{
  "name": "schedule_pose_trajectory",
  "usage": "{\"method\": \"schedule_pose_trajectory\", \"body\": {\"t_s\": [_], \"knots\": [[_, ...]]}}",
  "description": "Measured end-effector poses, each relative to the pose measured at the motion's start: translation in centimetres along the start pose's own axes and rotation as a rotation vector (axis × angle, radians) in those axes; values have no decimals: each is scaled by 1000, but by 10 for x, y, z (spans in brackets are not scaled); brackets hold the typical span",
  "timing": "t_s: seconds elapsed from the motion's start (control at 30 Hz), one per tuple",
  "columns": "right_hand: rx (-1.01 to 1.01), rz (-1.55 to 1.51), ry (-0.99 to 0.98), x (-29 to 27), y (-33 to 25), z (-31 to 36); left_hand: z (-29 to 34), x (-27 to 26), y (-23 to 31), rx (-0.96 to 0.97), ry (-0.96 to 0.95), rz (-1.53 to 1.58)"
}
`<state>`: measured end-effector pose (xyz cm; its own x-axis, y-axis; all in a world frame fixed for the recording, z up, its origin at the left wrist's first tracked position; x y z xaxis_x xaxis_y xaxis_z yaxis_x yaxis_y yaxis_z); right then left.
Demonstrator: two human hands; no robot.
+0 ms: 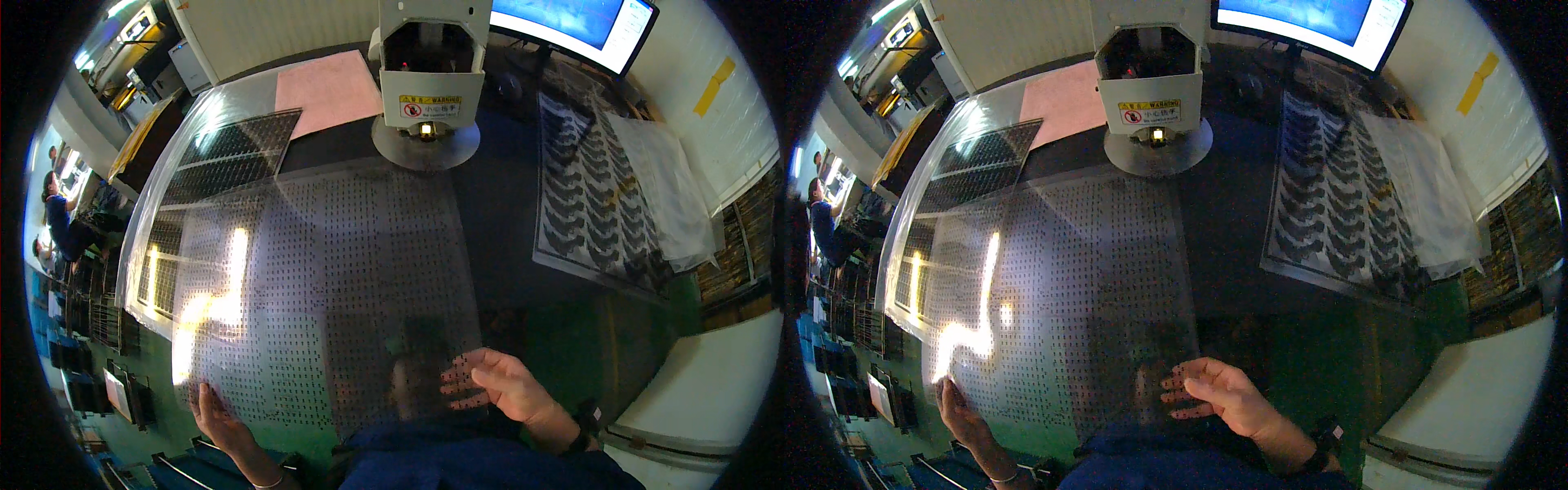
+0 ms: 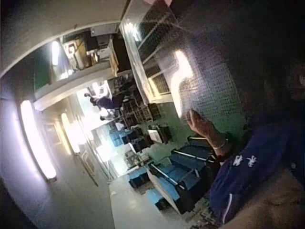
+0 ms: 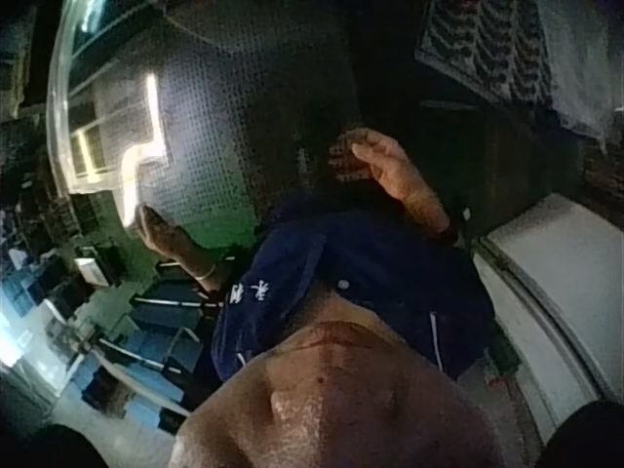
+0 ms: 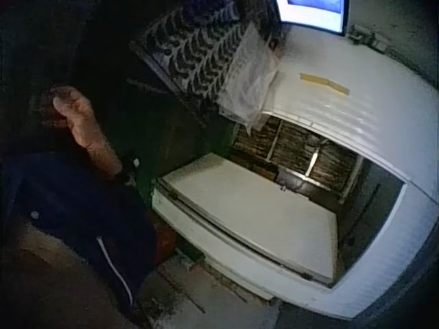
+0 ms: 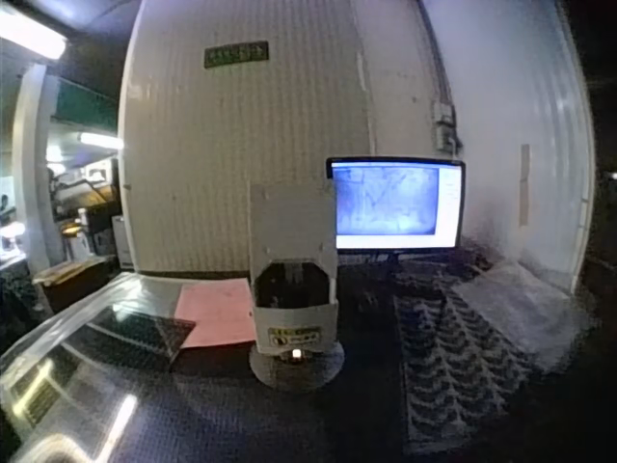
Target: The recorder is inspecting large transparent sheets containing printed circuit patterns or films under a light and checking them against a computer screen.
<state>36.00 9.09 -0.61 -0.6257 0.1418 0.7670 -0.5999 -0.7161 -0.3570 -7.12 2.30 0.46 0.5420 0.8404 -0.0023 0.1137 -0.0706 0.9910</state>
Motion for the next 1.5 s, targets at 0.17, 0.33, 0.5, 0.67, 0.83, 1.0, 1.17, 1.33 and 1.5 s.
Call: {"method": "schedule_pose_trajectory", "body": {"t_s": [0.17, 0.33, 0.5, 0.67, 0.83, 1.0, 1.17, 1.33, 1.5], "knots": [[-129, 266, 76, -8, -1, 4, -3, 3, 0, -120, -34, 123], [-265, 343, 148, -2, -22, 6, 9, 22, 20, -47, 31, -74], [-359, 301, 160, -4, -33, 8, 10, 36, 24, -82, 34, -53], [-419, 285, 191, 1, -40, 8, 6, 42, 23, -44, -35, -24], [-414, 248, 200, -1, -42, 6, 9, 54, 27, -89, -28, 15], [-436, 216, 185, -2, -45, 3, 7, 56, 26, -73, -21, 2], [-463, 200, 217, 0, -47, 2, 4, 57, 24, -44, -36, 13], [-457, 207, 191, -1, -47, 2, 6, 62, 27, -47, -45, 56], [-458, 213, 209, -2, -48, 1, 1, 61, 23, -21, -60, 78]]}}
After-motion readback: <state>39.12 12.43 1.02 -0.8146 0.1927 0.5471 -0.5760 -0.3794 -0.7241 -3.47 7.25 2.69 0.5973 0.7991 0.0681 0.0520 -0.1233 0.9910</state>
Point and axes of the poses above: each hand's wrist, its own z-axis away from the middle knuckle, its own x-axis out of the palm, y = z × x, the point moved 6 cm from there along -z, towards the middle knuckle, and after that the axes turned 10 degrees about -z, right-handed, at the moved point
